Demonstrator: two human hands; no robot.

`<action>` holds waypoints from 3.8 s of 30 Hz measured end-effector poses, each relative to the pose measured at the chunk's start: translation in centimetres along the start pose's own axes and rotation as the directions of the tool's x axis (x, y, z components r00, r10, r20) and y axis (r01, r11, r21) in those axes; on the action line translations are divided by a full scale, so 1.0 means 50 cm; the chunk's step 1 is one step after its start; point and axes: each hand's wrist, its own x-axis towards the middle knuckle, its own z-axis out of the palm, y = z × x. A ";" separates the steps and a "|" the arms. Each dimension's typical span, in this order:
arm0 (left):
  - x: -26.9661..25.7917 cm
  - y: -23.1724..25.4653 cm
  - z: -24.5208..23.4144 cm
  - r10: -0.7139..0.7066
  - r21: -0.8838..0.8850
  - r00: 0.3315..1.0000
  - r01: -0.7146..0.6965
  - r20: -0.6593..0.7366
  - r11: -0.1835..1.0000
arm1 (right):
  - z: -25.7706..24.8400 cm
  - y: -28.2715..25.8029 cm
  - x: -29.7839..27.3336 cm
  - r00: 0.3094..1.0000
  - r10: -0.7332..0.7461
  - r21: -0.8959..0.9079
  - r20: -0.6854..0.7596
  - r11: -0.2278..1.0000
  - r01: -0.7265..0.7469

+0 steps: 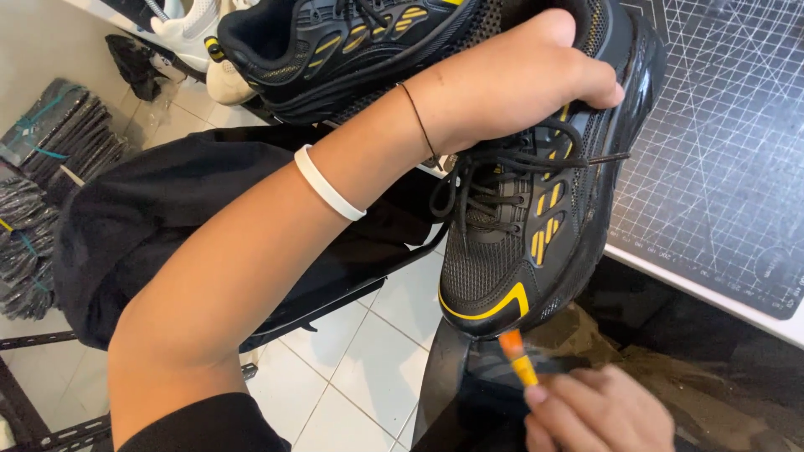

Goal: The person paints the sole and side panels of a black sneaker with yellow accents using a small brush. They hold the shoe steady with one hand while applying the paint with the other, occasionally dipping the brush into a small container.

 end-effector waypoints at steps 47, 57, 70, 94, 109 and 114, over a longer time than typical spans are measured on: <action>-0.015 0.033 0.015 -0.178 -0.089 0.983 0.174 -0.042 0.981 | -0.032 0.053 0.017 0.991 0.003 0.179 -0.134 0.984 0.021; -0.014 0.037 0.014 -0.210 -0.029 0.975 0.208 -0.067 0.978 | -0.033 0.051 0.048 0.983 0.067 0.207 -0.169 0.978 -0.031; -0.009 0.028 0.013 -0.193 -0.110 0.980 0.186 -0.050 0.976 | -0.040 0.087 0.008 0.996 0.011 0.309 -0.092 0.951 0.018; -0.003 0.019 0.011 -0.170 -0.144 0.985 0.166 -0.020 0.976 | -0.018 0.086 0.006 0.993 -0.067 0.232 -0.101 0.969 0.089; -0.012 0.033 0.014 -0.200 -0.113 0.978 0.194 -0.053 0.974 | -0.018 0.074 0.013 0.987 -0.113 0.266 -0.112 0.954 0.139; -0.006 0.024 0.013 -0.156 -0.145 0.987 0.149 -0.040 0.978 | -0.006 0.080 0.015 0.979 -0.142 0.169 -0.149 0.971 0.166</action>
